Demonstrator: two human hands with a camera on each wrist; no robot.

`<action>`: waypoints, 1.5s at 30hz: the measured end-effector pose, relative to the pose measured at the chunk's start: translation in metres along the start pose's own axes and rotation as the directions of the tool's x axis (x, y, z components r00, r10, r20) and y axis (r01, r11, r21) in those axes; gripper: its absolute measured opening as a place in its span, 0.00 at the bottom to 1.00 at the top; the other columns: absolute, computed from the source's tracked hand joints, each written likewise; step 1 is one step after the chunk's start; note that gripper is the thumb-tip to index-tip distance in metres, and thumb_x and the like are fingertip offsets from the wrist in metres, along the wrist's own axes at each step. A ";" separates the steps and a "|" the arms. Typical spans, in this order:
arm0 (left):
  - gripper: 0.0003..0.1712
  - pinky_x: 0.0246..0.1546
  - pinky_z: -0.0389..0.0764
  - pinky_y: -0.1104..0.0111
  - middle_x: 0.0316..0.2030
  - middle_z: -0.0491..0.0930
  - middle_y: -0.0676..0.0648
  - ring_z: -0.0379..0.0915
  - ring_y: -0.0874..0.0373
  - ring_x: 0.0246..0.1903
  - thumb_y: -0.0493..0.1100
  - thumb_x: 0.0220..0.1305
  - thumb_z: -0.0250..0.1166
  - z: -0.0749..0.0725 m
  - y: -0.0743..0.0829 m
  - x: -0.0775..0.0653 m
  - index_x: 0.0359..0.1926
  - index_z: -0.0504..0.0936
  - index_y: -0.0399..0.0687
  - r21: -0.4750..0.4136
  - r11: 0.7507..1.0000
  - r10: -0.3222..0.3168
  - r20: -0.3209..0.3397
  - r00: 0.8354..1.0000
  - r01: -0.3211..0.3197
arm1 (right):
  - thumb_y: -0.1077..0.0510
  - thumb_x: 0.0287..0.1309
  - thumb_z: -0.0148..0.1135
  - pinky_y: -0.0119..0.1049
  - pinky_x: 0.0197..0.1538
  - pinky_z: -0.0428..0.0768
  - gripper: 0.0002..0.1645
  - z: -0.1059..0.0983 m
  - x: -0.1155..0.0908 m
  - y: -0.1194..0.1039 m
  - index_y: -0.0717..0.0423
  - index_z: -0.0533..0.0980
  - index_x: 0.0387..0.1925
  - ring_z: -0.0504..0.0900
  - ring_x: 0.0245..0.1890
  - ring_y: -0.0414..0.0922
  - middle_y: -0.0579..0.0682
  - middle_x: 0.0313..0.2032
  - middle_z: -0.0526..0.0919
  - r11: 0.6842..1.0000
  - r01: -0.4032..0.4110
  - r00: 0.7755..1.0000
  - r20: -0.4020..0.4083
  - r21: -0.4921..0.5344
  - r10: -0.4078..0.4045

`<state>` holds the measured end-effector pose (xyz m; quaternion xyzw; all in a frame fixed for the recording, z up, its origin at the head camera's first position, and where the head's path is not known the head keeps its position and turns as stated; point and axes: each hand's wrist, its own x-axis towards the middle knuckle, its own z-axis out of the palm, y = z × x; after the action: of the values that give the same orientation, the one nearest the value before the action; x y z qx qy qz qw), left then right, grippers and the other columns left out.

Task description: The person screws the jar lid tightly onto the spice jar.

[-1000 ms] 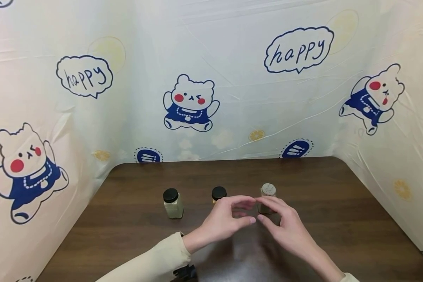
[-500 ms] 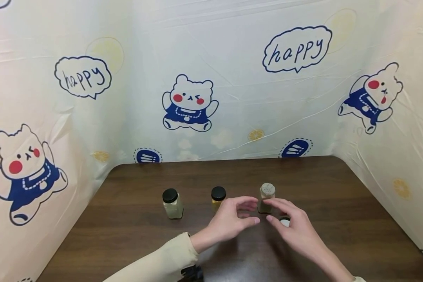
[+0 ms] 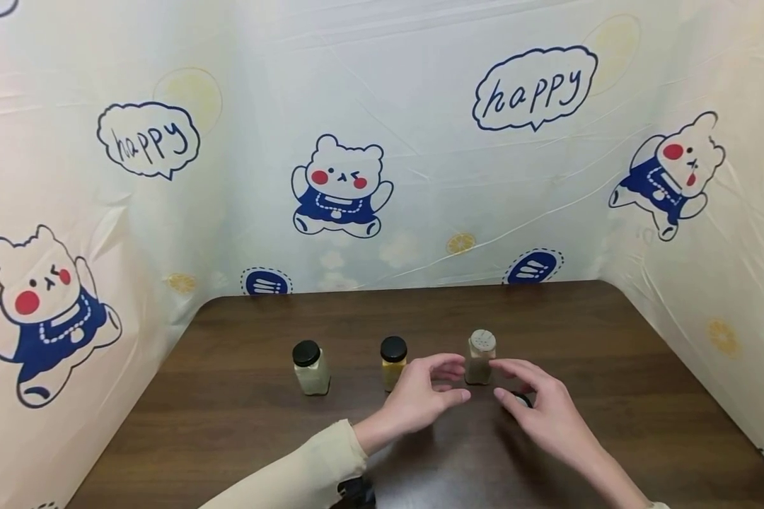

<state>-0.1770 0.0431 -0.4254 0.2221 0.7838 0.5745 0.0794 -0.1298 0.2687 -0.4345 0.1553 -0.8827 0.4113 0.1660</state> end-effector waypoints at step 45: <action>0.45 0.64 0.77 0.63 0.64 0.81 0.47 0.76 0.55 0.64 0.33 0.55 0.81 0.019 -0.022 0.044 0.73 0.75 0.45 0.154 0.972 -0.170 -0.068 0.983 0.178 | 0.62 0.48 0.84 0.60 0.52 0.81 0.34 -0.012 -0.004 0.038 0.65 0.82 0.58 0.82 0.54 0.62 0.58 0.54 0.86 0.973 0.013 0.986 0.164 -0.231 0.025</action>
<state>-0.2140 0.0734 -0.4464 0.1426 0.8455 0.5065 0.0902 -0.1402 0.3022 -0.4545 0.1659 -0.9357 0.2920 0.1075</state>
